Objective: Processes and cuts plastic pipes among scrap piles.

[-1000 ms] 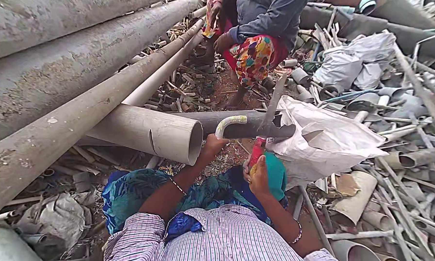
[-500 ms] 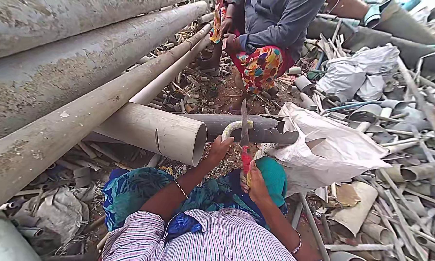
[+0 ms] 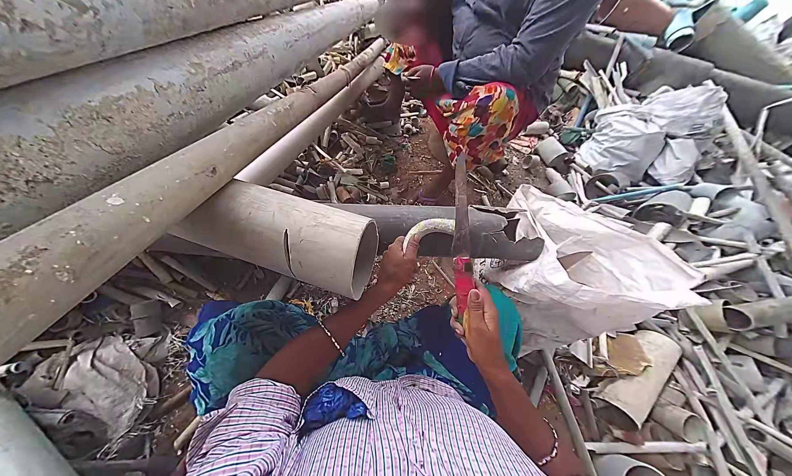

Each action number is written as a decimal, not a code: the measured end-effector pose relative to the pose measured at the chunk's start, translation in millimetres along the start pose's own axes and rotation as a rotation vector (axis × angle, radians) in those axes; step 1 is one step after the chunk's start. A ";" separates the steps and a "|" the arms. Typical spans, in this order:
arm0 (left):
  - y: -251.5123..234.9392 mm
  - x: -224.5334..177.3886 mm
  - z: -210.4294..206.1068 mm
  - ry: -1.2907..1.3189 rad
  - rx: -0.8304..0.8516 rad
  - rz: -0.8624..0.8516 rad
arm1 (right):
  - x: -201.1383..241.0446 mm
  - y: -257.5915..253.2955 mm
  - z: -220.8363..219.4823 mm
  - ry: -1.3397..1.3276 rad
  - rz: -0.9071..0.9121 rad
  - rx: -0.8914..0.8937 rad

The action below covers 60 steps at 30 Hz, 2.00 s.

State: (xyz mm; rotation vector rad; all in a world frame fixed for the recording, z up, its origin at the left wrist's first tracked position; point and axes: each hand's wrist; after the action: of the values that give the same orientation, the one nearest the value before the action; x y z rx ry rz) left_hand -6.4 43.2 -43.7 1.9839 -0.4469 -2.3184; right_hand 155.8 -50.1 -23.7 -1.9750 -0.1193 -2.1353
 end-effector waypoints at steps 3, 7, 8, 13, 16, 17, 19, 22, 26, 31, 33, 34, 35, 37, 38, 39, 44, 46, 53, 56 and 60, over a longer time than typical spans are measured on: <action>1.7 -1.2 0.6 -0.053 0.010 0.024 | 1.4 -2.1 9.3 0.316 0.398 -0.128; 3.5 0.2 -0.9 -0.076 0.004 0.025 | -33.1 0.7 -3.0 0.239 -0.056 -0.015; 4.7 -1.1 -0.3 -0.091 0.003 0.030 | -33.6 1.4 -4.7 0.199 -0.153 0.021; 3.7 -3.8 -0.9 -0.107 -0.010 0.023 | -13.0 -2.4 1.0 0.231 0.309 -0.100; 2.4 -2.4 -1.0 -0.113 -0.003 0.034 | -33.0 -1.8 -5.8 0.098 0.061 -0.068; 3.1 -3.2 -1.5 -0.113 0.002 0.042 | -33.0 -1.8 -7.4 0.003 -0.149 -0.006; 2.9 -5.2 -0.5 -0.119 -0.001 0.038 | -22.6 -2.7 -8.0 -0.091 -0.285 0.043; 4.1 -2.4 -0.5 -0.114 0.000 0.033 | -8.0 4.4 -3.2 -0.026 0.017 0.006; 1.8 -0.6 -1.8 -0.130 -0.013 0.037 | -31.1 -2.1 -1.6 0.129 0.287 -0.115; 4.6 -7.5 -1.5 -0.129 -0.005 0.050 | -30.1 5.4 -10.3 -0.001 -0.142 0.045; 6.6 -4.8 -0.8 -0.135 -0.010 0.054 | -21.5 6.6 -3.9 0.081 0.128 -0.017; 5.8 -4.6 -0.4 -0.134 -0.012 0.049 | -20.7 2.9 0.5 0.125 0.259 -0.055; 5.0 -4.8 -0.1 -0.138 -0.012 0.046 | -24.0 -0.4 2.0 0.151 0.325 -0.089; 4.8 -5.6 0.1 -0.150 -0.007 0.051 | -42.8 3.6 -4.7 0.132 0.184 -0.070; 5.4 -6.2 -0.6 -0.153 -0.003 0.056 | -48.7 7.7 -8.4 0.087 -0.021 -0.005; 5.9 -6.3 -1.0 -0.151 -0.003 0.058 | -49.4 10.2 -11.2 0.042 -0.166 0.053; 5.3 -3.1 -1.4 -0.140 -0.021 0.041 | -22.5 6.9 -3.2 0.070 0.253 -0.047; 5.6 -3.8 -1.5 -0.140 -0.026 0.039 | -27.5 3.7 -4.6 0.014 0.246 -0.085; 7.3 -5.3 -1.3 -0.141 -0.015 0.052 | -19.0 8.5 -11.9 -0.046 0.053 -0.019; 8.8 -6.7 -1.6 -0.152 -0.014 0.058 | -35.0 -3.9 -3.3 0.156 0.230 -0.156; 6.3 -4.8 -0.1 -0.165 -0.005 0.042 | -39.3 9.2 -11.2 0.012 -0.256 0.052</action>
State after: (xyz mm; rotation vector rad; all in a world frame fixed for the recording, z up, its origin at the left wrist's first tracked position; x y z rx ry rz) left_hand -6.4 38.3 -37.5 1.7700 -0.4869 -2.4649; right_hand 149.5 -57.0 -64.5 -2.0105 -0.4429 -2.2700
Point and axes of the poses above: each hand's wrist, its own y-axis away from the middle knuckle, its own z-axis out of the back of the hand, x = y × z, and after that the axes turned 11 degrees about x, right-handed
